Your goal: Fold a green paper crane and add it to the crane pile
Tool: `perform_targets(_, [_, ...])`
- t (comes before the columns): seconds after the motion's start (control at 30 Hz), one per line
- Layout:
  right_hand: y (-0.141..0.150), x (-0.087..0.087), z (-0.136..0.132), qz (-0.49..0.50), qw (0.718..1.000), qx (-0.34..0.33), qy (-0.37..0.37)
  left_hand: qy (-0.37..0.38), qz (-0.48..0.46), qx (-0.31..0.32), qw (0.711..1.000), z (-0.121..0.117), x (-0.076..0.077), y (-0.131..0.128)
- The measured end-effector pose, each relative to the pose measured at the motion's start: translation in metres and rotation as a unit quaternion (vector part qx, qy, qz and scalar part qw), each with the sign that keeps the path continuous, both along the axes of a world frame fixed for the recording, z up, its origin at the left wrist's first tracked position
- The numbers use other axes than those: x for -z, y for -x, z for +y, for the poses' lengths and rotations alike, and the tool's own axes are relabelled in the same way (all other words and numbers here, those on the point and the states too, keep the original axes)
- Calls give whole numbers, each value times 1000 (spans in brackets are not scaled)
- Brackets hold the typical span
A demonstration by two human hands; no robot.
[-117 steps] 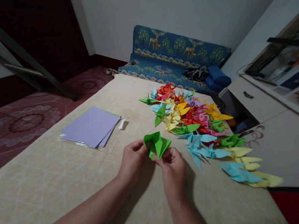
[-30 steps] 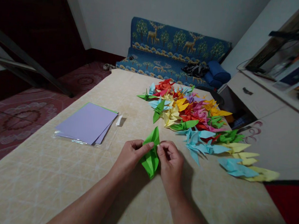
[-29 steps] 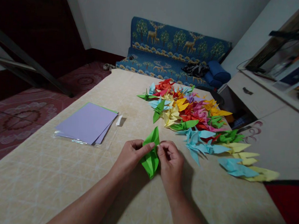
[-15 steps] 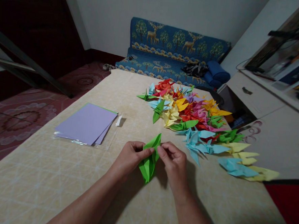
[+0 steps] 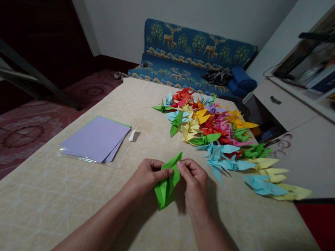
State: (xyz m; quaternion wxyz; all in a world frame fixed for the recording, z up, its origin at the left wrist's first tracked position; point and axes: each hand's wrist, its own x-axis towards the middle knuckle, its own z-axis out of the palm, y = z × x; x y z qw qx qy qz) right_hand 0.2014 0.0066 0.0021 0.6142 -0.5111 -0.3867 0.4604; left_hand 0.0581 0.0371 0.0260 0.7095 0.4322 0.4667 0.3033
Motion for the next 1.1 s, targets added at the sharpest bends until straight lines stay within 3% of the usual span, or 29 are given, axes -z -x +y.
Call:
perform_targets(0.13, [2, -1, 0, -17, 1000, 8, 0, 12, -11, 12, 1000, -2, -1, -1])
perform_targets(0.33, [2, -4, -2, -79, 994, 80, -7, 4, -33, 56, 998, -5, -4, -5])
perform_targets(0.5, [1, -9, -1, -92, 990, 102, -11, -9, -56, -42, 997, -2, 3, -4])
perform_targets(0.63, [1, -11, -2, -115, 992, 56, 1, -26, -61, -96, 993, 0, 7, -2])
perform_targets(0.73, [1, -10, -1, -115, 993, 37, 11, -20, -60, -87, 994, 0, 5, -2])
perform_targets(0.93, [-2, -3, 2, -135, 989, 62, 8, 12, -96, -27, 995, 1, 1, 0])
perform_targets(1.1, [-1, -3, 1, -128, 990, 64, 10, 10, -99, -38, 994, 2, 6, -1])
